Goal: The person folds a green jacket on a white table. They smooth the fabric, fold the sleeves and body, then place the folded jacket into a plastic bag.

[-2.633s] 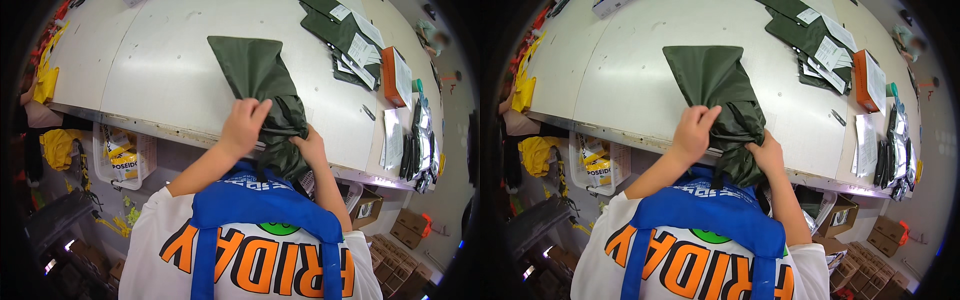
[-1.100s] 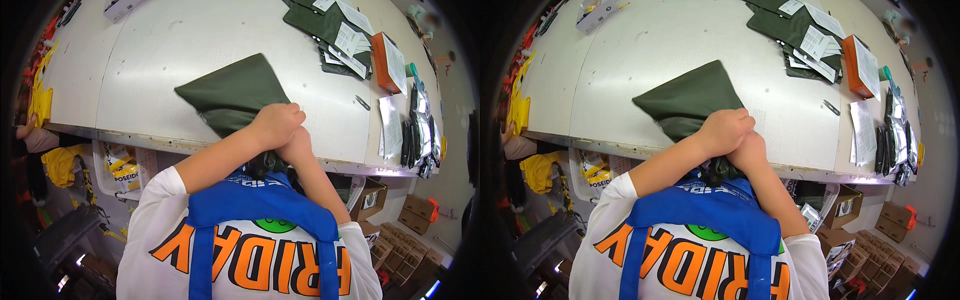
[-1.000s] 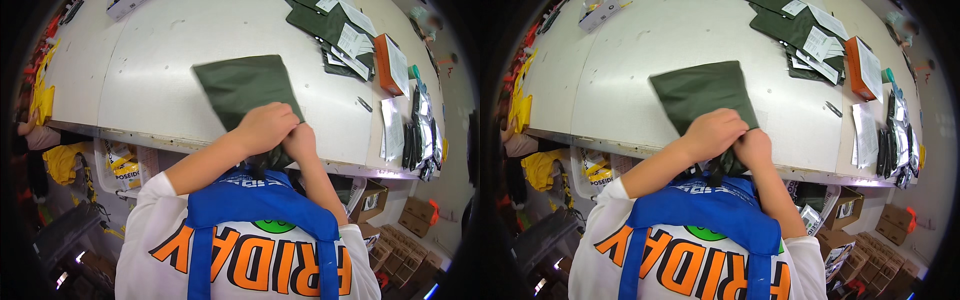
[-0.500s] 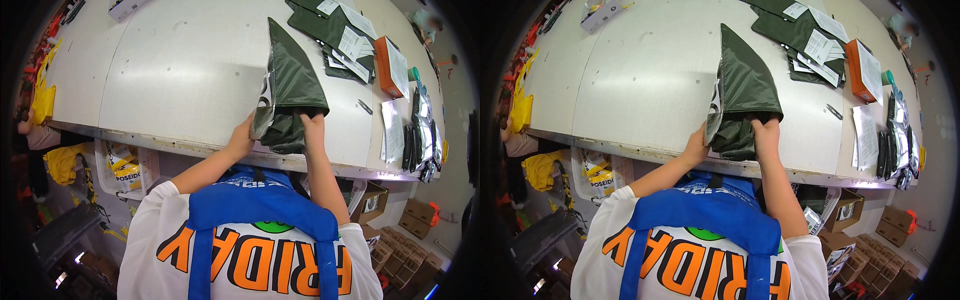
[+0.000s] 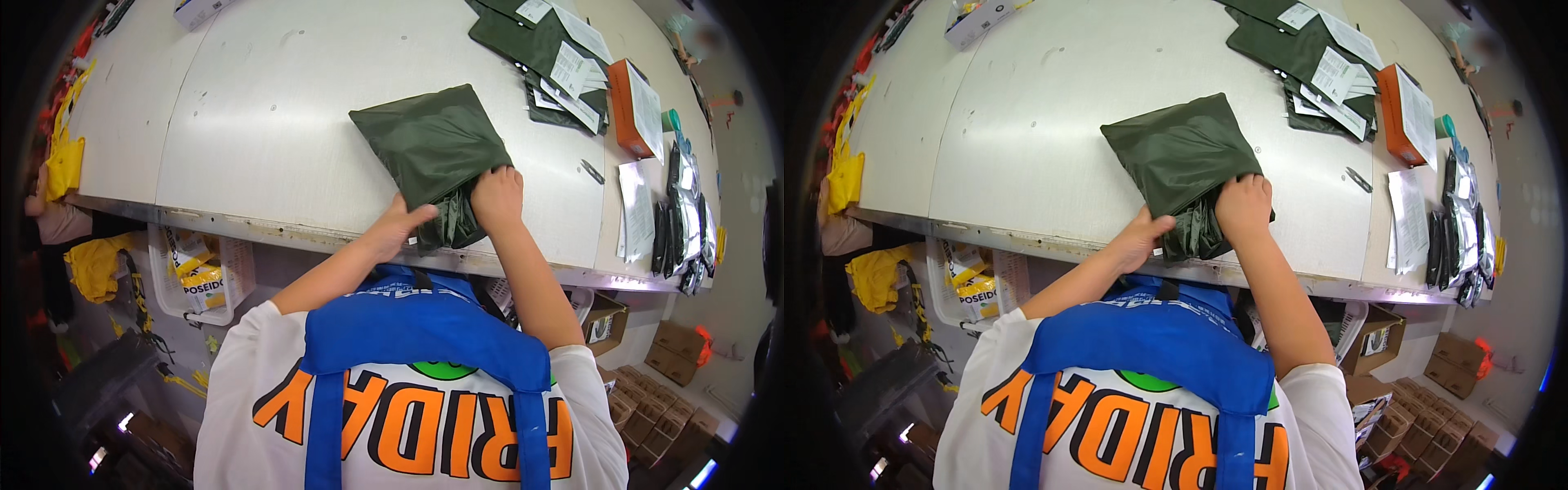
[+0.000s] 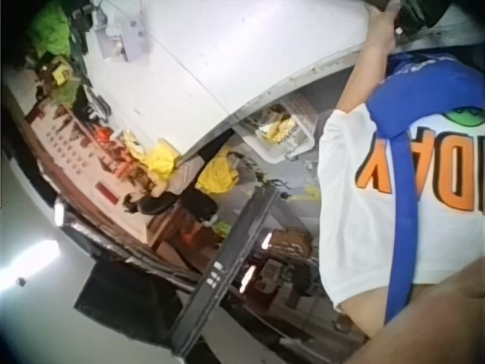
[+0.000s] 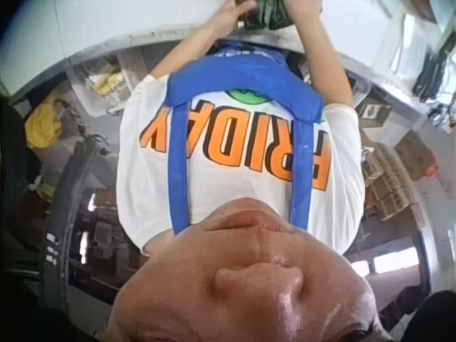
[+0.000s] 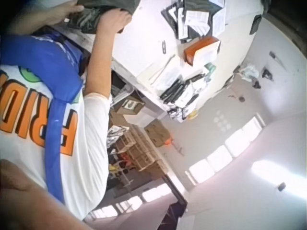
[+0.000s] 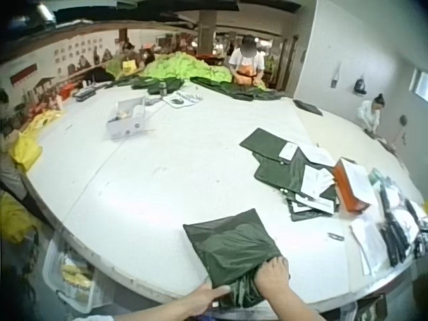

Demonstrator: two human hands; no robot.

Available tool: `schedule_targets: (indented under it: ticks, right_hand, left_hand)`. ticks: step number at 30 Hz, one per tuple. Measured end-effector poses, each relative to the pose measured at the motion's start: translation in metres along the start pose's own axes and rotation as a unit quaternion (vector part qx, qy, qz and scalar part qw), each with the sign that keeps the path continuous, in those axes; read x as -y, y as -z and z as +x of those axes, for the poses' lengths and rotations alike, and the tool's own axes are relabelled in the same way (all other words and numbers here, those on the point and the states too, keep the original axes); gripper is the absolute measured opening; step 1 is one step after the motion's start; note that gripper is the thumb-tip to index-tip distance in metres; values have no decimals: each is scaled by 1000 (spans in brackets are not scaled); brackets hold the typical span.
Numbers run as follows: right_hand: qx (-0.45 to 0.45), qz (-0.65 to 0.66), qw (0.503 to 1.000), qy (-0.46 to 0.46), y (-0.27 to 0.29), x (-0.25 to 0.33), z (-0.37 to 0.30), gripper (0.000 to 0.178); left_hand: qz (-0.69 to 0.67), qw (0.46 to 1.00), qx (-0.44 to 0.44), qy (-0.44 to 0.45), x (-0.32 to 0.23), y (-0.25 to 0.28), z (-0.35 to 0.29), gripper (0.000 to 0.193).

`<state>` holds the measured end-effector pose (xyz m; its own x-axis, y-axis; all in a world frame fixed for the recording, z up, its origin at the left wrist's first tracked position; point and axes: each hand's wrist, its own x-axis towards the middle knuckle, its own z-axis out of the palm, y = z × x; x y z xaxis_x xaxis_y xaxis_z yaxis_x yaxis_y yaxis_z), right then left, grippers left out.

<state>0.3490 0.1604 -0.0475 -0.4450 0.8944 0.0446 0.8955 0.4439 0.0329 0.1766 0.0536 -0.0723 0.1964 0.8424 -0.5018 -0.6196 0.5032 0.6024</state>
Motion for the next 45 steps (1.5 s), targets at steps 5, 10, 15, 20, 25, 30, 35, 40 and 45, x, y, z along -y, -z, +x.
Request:
schedule_targets:
  ticks: [5, 10, 15, 20, 25, 30, 35, 40, 45]
  right_hand:
    - [-64, 75, 983, 153, -11, 3, -1, 14]
    - [141, 51, 976, 160, -3, -15, 31, 20]
    - [-48, 197, 966, 160, -8, 9, 32, 35]
    - [122, 284, 944, 117, -42, -9, 56, 47]
    - [133, 257, 953, 88, -64, 9, 40, 59]
    - [49, 305, 947, 91, -102, 18, 69, 68]
    - [138, 145, 973, 118, -44, 44, 90, 64]
    - [118, 219, 958, 141, -48, 62, 82, 60]
    - [88, 220, 955, 181, -48, 62, 96, 60]
  left_hand:
    - [213, 966, -121, -87, 15, -17, 18, 82]
    - [129, 983, -100, -83, 13, 1, 6, 73]
    - [152, 984, -57, -68, 13, 13, 11, 85]
    - [170, 985, -28, -33, 1, 12, 2, 87]
    - [51, 998, -26, 2, -23, 8, 1, 87]
    - [131, 988, -80, -28, -7, 4, 11, 86]
    - [130, 987, -87, -36, -12, 14, 13, 82]
    - [41, 998, -43, -1, -35, 10, 6, 81]
    - [86, 984, -146, -53, -13, 2, 19, 81]
